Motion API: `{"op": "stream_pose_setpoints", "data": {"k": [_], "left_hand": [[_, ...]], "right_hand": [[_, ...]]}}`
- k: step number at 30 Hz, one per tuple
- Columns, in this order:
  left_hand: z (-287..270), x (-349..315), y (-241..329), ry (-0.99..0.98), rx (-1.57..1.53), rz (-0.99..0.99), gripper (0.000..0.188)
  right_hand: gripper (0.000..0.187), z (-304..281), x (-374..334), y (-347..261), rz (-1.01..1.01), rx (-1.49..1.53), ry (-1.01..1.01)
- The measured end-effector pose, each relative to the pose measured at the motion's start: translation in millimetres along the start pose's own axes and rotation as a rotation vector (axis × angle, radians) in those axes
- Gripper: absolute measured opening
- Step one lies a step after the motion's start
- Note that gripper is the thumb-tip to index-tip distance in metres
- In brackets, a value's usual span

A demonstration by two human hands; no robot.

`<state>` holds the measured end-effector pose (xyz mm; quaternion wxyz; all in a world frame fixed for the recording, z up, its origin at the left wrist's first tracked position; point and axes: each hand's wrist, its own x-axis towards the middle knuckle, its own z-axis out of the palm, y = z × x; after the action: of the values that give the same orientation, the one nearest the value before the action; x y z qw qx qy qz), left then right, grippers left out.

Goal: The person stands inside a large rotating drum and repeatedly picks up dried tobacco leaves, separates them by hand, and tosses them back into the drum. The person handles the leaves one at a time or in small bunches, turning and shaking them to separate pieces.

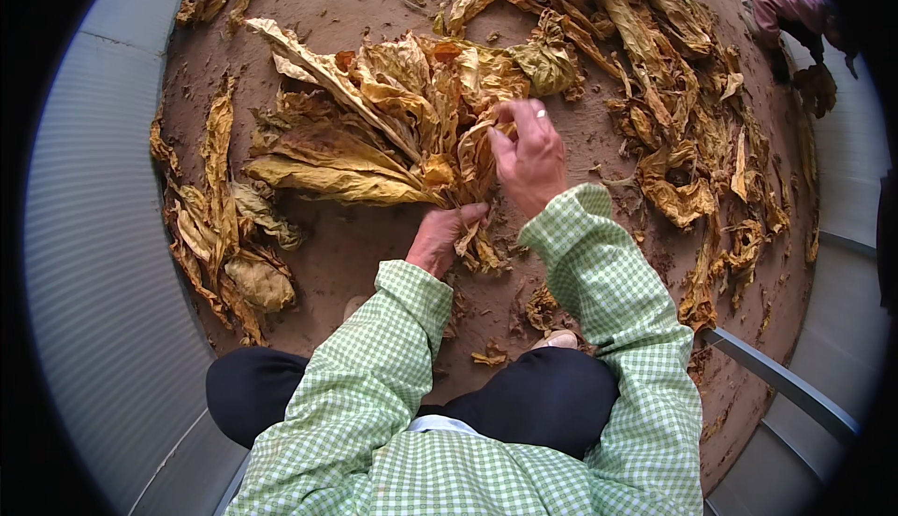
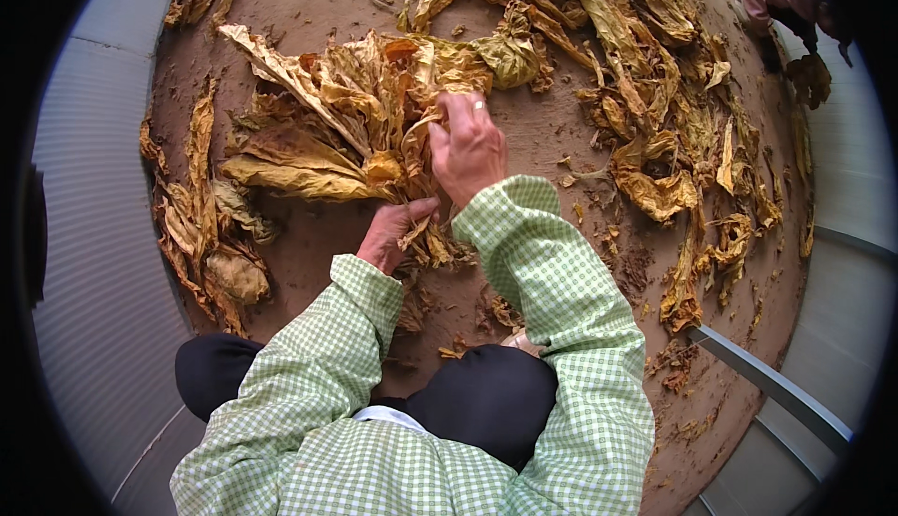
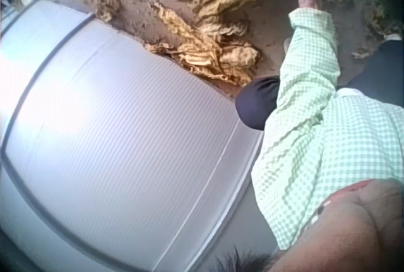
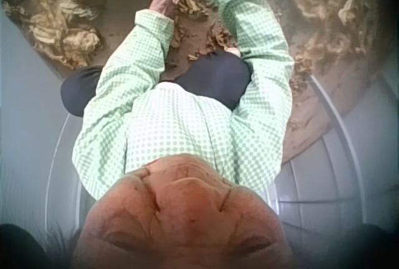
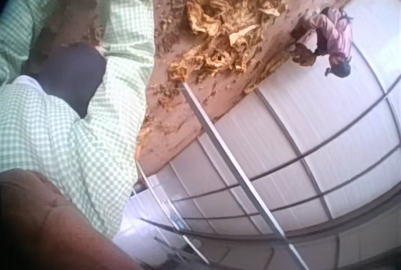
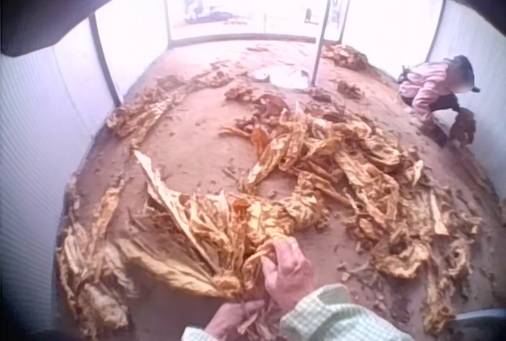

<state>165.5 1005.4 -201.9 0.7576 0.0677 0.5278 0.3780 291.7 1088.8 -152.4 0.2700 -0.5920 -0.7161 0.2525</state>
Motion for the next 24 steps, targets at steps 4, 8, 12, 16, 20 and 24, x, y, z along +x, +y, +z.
{"op": "stream_pose_setpoints", "data": {"k": [4, 8, 12, 16, 20, 24], "left_hand": [[-4, 4, -6, 0.011, 0.1, 0.073, 0.012], [-16, 9, -16, -0.053, 0.116, 0.16, 0.025], [-17, 10, -17, -0.055, 0.235, 0.231, 0.046], [-10, 9, -26, -0.003, 0.154, 0.122, 0.037], [-11, -5, -2, -0.029, 0.022, 0.09, 0.019], [1, -12, 38, -0.064, -0.139, 0.341, 0.022]], "right_hand": [[0.039, -13, 40, -18, 0.061, -0.273, -0.348], [0.028, -19, 62, -21, 0.14, -0.482, -0.597], [0.008, -11, 79, -14, 0.653, 0.031, -0.112], [0.011, 3, 97, 37, 0.673, 0.618, 0.312], [0.021, 6, 94, 56, 0.721, 0.677, 0.317], [0.035, 9, 79, 137, 0.692, 0.162, 0.05]]}}
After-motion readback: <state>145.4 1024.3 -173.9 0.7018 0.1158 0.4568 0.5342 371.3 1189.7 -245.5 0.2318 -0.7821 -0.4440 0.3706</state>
